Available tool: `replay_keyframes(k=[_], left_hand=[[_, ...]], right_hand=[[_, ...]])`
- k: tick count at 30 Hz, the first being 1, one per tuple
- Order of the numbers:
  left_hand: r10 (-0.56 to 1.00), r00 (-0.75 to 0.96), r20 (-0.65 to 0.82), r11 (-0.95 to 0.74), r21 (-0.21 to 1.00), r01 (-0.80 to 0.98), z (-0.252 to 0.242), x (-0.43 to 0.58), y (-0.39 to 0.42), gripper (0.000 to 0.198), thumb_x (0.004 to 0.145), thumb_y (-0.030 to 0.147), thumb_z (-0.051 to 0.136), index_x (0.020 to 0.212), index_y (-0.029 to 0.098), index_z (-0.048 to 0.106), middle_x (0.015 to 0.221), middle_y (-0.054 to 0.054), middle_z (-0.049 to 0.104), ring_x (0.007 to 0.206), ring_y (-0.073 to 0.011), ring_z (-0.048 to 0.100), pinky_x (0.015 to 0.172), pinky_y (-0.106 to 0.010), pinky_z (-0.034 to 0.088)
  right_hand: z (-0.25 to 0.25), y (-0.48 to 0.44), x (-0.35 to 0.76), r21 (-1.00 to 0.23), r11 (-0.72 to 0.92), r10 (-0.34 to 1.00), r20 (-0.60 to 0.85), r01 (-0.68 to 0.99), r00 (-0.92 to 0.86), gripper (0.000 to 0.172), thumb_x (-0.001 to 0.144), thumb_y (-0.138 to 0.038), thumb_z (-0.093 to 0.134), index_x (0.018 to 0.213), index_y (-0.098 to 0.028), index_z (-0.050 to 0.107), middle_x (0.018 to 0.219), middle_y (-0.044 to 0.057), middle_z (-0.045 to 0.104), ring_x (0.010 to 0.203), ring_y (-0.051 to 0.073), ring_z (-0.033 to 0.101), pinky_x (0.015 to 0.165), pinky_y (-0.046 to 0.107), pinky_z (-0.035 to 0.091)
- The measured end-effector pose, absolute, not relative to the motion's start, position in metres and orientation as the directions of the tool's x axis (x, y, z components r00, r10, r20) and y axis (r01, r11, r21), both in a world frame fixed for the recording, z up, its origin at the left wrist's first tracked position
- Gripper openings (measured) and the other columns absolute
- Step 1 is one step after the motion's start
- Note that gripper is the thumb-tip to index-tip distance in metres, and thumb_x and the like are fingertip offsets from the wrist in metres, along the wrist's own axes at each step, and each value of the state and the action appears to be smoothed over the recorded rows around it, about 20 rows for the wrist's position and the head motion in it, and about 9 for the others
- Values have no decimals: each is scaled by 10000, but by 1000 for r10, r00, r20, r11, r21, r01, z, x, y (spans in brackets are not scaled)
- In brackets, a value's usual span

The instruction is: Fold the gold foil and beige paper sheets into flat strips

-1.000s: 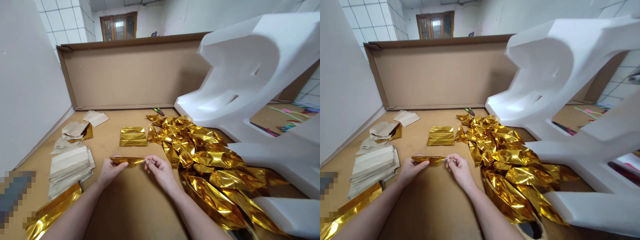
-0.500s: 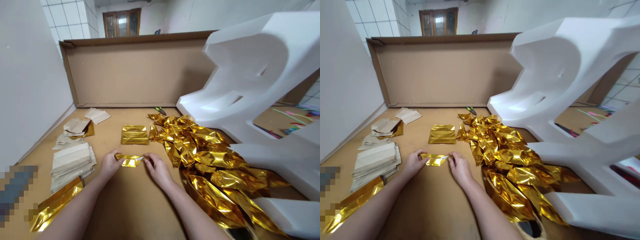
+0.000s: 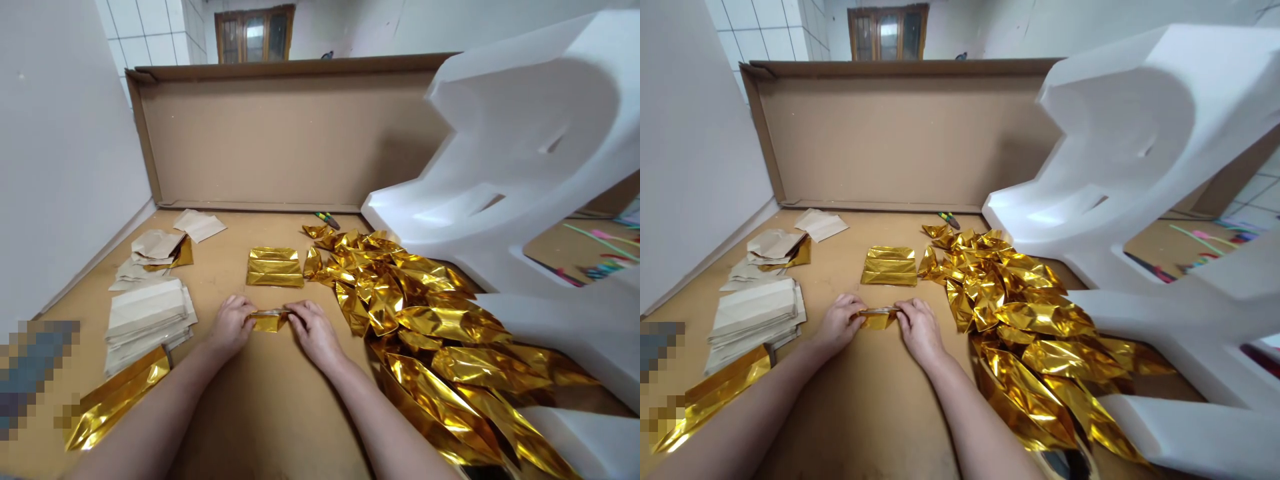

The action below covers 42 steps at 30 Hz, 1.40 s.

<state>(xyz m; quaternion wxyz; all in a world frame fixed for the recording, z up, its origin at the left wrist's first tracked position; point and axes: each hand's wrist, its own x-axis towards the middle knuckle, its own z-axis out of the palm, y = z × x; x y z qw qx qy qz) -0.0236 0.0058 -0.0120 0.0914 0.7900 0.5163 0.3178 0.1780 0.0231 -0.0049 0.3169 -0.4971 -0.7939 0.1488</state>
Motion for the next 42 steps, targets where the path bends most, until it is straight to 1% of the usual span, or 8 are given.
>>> replay_keyframes(k=[10, 14, 17, 20, 23, 28, 34, 42], left_hand=[[846, 272, 458, -495, 488, 719, -17, -28, 12, 197, 796, 114, 490, 809, 188, 672, 778, -49, 624, 774, -189, 547, 739, -307, 425], [821, 249, 514, -537, 545, 644, -19, -29, 15, 187, 803, 123, 493, 780, 185, 668, 752, -43, 633, 749, -181, 561, 709, -298, 433], [784, 282, 553, -602, 564, 565, -15, -31, 14, 198, 825, 142, 477, 786, 192, 665, 771, -41, 640, 763, -175, 567, 720, -298, 436], [757, 288, 587, -638, 569, 519, -9, -33, 13, 206, 835, 158, 469, 780, 198, 663, 769, -39, 643, 763, -172, 567, 725, -300, 436], [754, 269, 600, -645, 598, 475, -5, -35, 12, 199, 843, 180, 473, 786, 198, 663, 780, -43, 647, 776, -172, 574, 737, -303, 442], [762, 254, 596, -645, 658, 389, -4, -36, 12, 166, 832, 204, 506, 787, 188, 665, 793, -54, 653, 788, -173, 585, 742, -301, 458], [798, 271, 539, -603, 717, 348, -2, -37, 11, 165, 832, 240, 523, 779, 186, 669, 780, -56, 656, 773, -173, 595, 739, -300, 466], [780, 336, 529, -623, 711, 327, 6, -38, 7, 168, 839, 256, 531, 776, 181, 667, 782, -61, 658, 770, -172, 602, 730, -294, 469]], right_hand=[[0, 22, 175, -531, 465, 885, 273, 708, -376, 252, 825, -158, 456, 937, -211, 676, 882, 90, 673, 857, 229, 591, 775, 378, 422], [2, 20, 174, -593, 495, 864, 259, 635, -432, 248, 800, -152, 474, 947, -204, 666, 949, 90, 689, 908, 235, 599, 824, 401, 402], [5, 18, 176, -694, 481, 856, 239, 536, -458, 237, 795, -185, 475, 938, -195, 663, 878, 78, 683, 822, 214, 601, 764, 362, 434], [12, 16, 181, -791, 424, 865, 209, 441, -456, 214, 774, -241, 513, 921, -189, 660, 798, 56, 639, 702, 183, 560, 650, 309, 443], [19, 14, 186, -862, 377, 860, 191, 339, -473, 221, 756, -306, 563, 924, -191, 649, 855, 50, 621, 711, 168, 529, 646, 294, 421], [22, 9, 188, -970, 165, 829, 40, 177, -557, 374, 733, -509, 602, 908, -178, 620, 699, -7, 556, 616, 120, 454, 572, 255, 354], [23, 4, 183, -992, 29, 796, -54, 126, -603, 415, 645, -566, 673, 761, -179, 581, 568, -70, 402, 537, 80, 331, 501, 227, 247], [29, 0, 183, -991, -104, 713, -137, 89, -688, 396, 597, -504, 735, 682, -184, 519, 563, -75, 414, 525, 72, 320, 486, 222, 205]])
